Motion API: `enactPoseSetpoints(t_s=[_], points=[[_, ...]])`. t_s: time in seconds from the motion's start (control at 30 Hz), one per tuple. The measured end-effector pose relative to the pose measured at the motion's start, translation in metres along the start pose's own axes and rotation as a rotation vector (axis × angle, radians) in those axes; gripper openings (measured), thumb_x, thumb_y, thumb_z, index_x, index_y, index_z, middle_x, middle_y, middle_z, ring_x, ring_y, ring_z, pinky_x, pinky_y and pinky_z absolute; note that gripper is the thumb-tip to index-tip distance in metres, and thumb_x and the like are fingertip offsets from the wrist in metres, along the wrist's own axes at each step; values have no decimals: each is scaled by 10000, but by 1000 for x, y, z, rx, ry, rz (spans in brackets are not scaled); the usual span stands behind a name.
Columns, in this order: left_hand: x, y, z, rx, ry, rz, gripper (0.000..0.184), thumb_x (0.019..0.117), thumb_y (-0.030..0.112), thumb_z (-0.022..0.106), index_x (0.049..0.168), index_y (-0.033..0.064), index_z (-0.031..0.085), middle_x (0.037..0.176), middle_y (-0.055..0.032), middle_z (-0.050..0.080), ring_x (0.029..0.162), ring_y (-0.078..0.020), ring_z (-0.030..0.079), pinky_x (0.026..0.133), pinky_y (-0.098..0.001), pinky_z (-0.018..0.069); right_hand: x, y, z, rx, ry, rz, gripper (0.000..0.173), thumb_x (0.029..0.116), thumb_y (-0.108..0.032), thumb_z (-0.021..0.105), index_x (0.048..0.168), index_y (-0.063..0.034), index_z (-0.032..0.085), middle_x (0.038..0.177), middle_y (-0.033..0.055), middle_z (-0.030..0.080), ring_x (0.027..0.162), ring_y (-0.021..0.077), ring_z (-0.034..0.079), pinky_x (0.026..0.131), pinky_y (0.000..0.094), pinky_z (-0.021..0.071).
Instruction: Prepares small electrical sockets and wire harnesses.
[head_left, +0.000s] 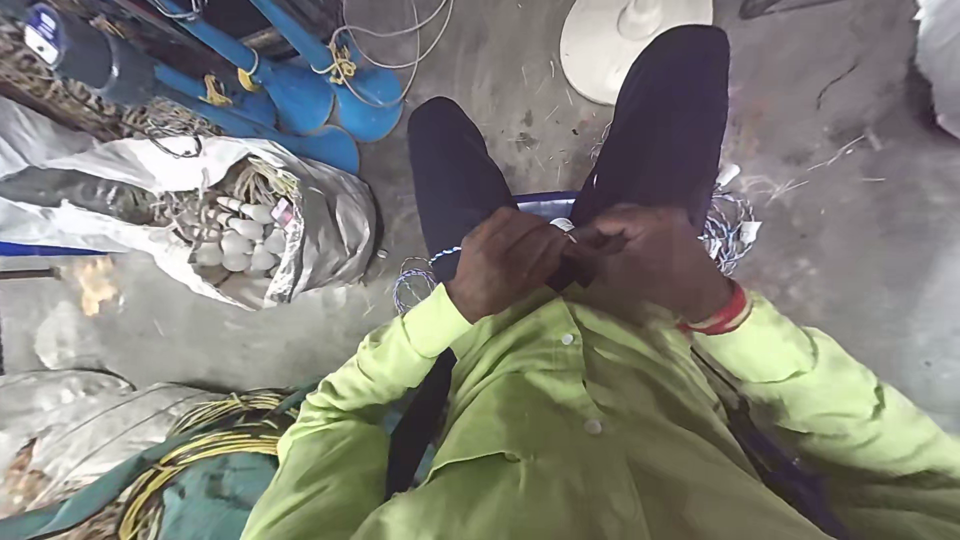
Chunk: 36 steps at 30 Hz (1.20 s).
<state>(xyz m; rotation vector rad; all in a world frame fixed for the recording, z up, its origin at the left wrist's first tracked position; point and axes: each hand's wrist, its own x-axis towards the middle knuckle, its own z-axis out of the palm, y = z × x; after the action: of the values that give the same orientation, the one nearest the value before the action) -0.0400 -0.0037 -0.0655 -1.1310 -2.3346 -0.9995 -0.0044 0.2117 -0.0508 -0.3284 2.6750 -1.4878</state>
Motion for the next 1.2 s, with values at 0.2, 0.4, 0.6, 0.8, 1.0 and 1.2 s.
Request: enactPoseSetpoints(t_s=[0.2,0.4,0.6,0.8,1.0,1.2], points=[[-5,-12,-3,61,-61,207,124,948,61,678,989,-30,752,904,-165,699,851,-275,676,777,-354,578,8,-18,18,-34,-69,231,155,911,-205,742,898,-75,658,740,79,625,635,231,613,555,459,510],[-2,-14,-8,163,-179,219,168,981,51,604,1033,-41,734,934,-177,683,865,-317,663,775,-389,562,8,-12,33,-278,26,55,133,899,-148,720,908,-36,649,796,131,629,746,326,652,616,513,530],[-6,-26,-14,258,-185,141,149,994,63,594,981,-24,715,933,-176,688,897,-335,670,792,-389,556,0,-15,31,-152,44,4,260,961,-279,692,1100,-72,767,875,61,751,718,152,697,654,380,579],[-11,-23,-7,232,-98,108,135,991,95,616,938,-3,693,872,-168,662,841,-318,657,737,-371,555,-6,-15,30,-160,102,-58,216,965,-211,654,1052,-80,802,862,63,761,743,141,703,696,335,590],[-4,-17,10,116,122,34,136,952,128,687,888,11,716,731,-122,660,684,-250,636,631,-327,533,-9,-8,25,-19,191,-42,197,968,-165,694,1111,-64,784,971,44,775,833,52,716,770,232,601],[5,-6,-1,-308,84,-318,167,930,116,751,1027,-17,779,948,-124,740,806,-106,703,731,-228,601,-8,1,17,10,326,-102,190,958,-104,714,1121,-27,774,992,59,767,877,75,707,796,236,586]])
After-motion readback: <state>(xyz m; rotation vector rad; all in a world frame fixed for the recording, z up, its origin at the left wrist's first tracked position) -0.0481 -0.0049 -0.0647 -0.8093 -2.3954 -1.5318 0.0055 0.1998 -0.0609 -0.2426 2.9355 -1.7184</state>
